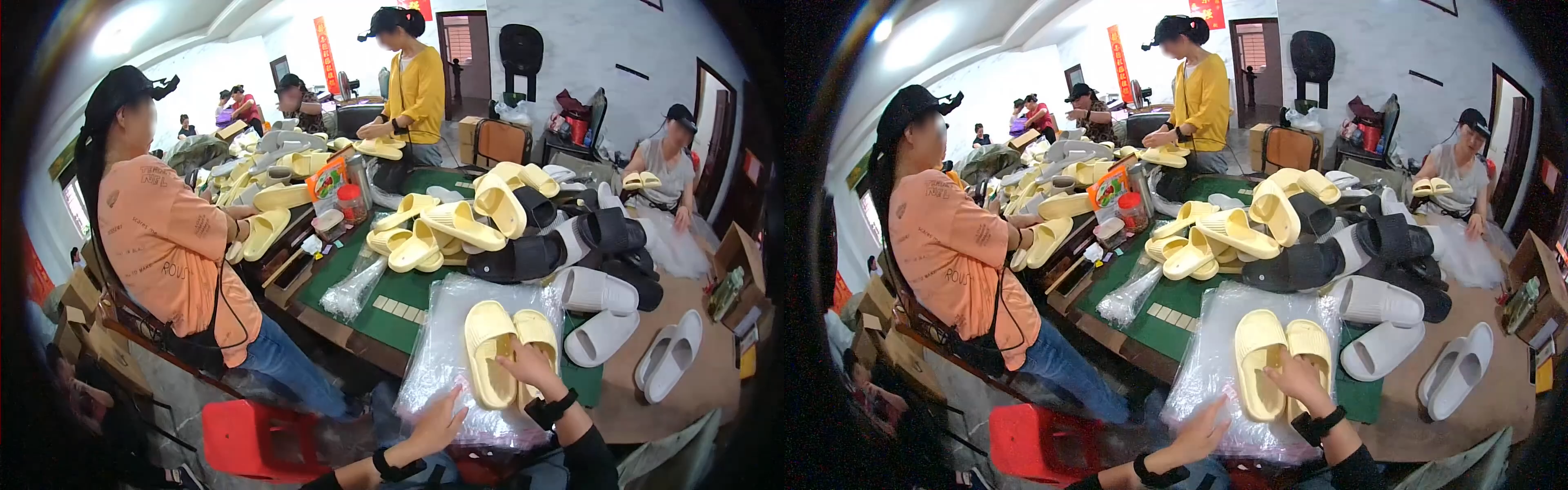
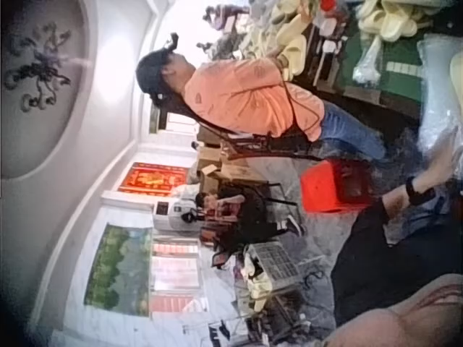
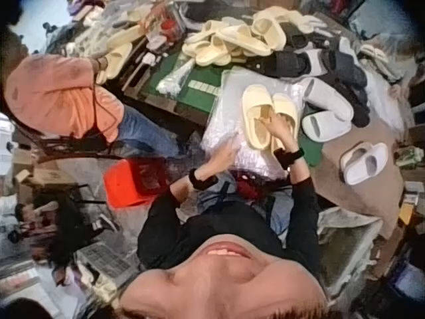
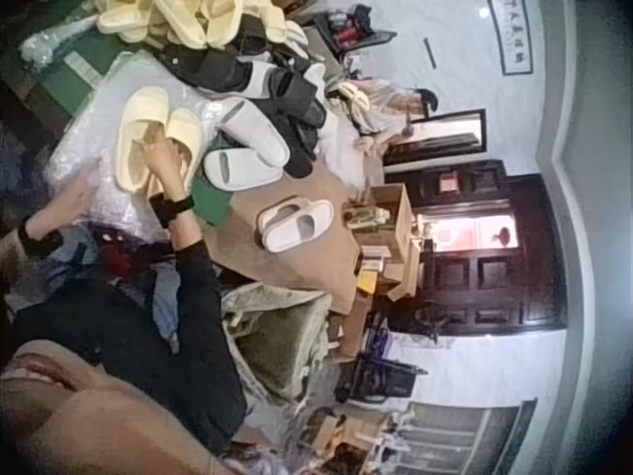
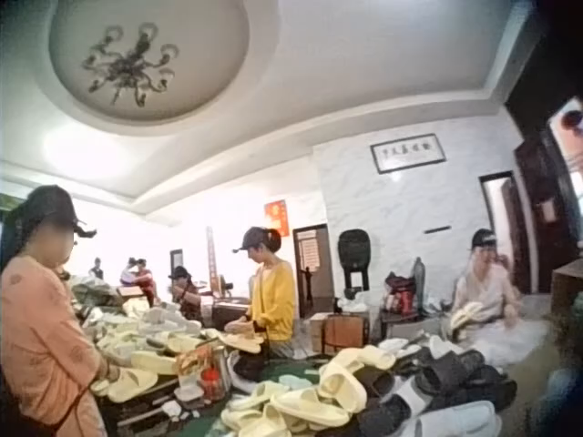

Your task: The recorder is packing sandals into plastic bags and placing them into a larger shipping sack.

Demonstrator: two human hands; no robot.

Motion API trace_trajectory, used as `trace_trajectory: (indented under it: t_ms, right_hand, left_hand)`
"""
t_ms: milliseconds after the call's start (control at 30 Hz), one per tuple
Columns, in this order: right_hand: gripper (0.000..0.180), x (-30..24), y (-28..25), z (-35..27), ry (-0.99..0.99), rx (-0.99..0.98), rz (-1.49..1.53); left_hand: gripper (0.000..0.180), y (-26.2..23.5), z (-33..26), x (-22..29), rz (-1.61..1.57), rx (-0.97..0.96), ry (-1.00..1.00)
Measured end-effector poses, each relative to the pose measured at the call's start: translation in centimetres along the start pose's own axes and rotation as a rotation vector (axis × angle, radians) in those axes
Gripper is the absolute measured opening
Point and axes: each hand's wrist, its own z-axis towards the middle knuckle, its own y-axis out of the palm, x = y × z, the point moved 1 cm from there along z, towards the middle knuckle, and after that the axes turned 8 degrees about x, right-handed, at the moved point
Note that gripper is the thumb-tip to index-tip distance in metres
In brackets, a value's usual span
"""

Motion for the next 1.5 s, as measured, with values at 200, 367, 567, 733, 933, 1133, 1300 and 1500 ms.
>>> trace_trajectory:
  t_ms: [200,367,567,733,933,1133,1300,1500]
  right_hand:
    - [0.068,1.2,-3.9,-3.9,-0.082,0.129,0.367]
    - [0.063,2.1,-6.8,-9.0,-0.274,0.329,0.502]
    - [0.049,2.8,-7.5,-12.4,-0.302,0.299,0.345]
    - [0.045,2.9,-9.0,-14.9,-0.239,-0.141,0.394]
    - [0.043,2.1,-9.8,-16.9,-0.489,-0.295,0.702]
    - [0.048,1.7,-9.7,-18.4,-0.657,-0.649,0.774]
    - [0.054,1.5,-9.6,-18.7,-0.751,-0.628,0.798]
    - [0.059,1.7,-6.9,-18.7,-0.777,-0.733,0.807]
  left_hand:
    - [0.054,-0.6,0.0,2.1,0.432,-0.104,0.252]
    - [0.058,0.5,-0.9,1.3,0.641,-0.086,0.456]
    - [0.067,0.5,0.6,1.6,0.724,-0.264,0.476]
    - [0.068,0.6,0.5,0.6,0.863,-0.404,0.552]
    - [0.057,2.4,0.8,-7.0,-0.317,-0.455,0.037]
    - [0.046,-2.7,2.7,1.3,0.406,-0.309,0.667]
    - [0.029,-2.4,2.8,2.2,0.275,-0.168,0.561]
    - [0.051,-0.2,2.4,1.6,0.488,-0.335,0.559]
